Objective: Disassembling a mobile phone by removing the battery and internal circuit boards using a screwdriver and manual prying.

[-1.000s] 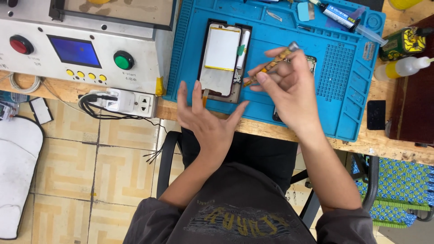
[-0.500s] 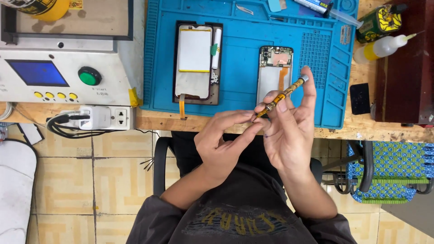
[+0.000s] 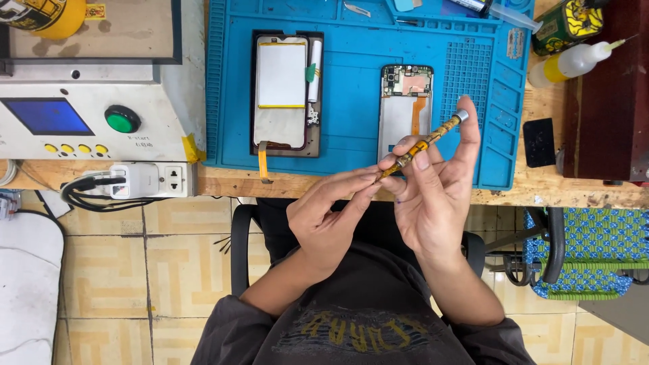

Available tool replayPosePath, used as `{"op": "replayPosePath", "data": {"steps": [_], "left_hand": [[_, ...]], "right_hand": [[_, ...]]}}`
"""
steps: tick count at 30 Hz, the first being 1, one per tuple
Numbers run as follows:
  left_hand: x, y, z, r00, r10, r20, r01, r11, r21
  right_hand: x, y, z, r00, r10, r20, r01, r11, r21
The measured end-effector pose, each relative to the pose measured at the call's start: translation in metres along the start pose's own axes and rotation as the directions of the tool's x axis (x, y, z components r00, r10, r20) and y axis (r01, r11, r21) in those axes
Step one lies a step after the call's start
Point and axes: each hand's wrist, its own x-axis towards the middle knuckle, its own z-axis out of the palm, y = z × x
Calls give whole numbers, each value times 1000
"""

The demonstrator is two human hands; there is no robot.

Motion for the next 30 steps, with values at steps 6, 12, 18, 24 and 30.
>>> {"op": "replayPosePath", "data": {"steps": [6,12,18,24,30], "left_hand": [[0,1,-1,999,-16,30,16,1000,-1],[2,3,-1,998,-25,60,25,1000,0],[6,2,0,987,-63,145,52,995,80],[11,2,7,967,-92,238,61,989,135],[13,-4,21,958,-94,270,60,990,130]], "right_hand": [[-1,-2,-2,1000,-25,0,24,997,-67],[-3,-4,-2,993,-115,-23,105,961,-257],[-5,-5,-12,915,-369,164,395,735,-551],[-3,-13,-17,812,-439,384,581,545,-605],[-4,-14,-33,843,-458,281,526,597,-606]]}}
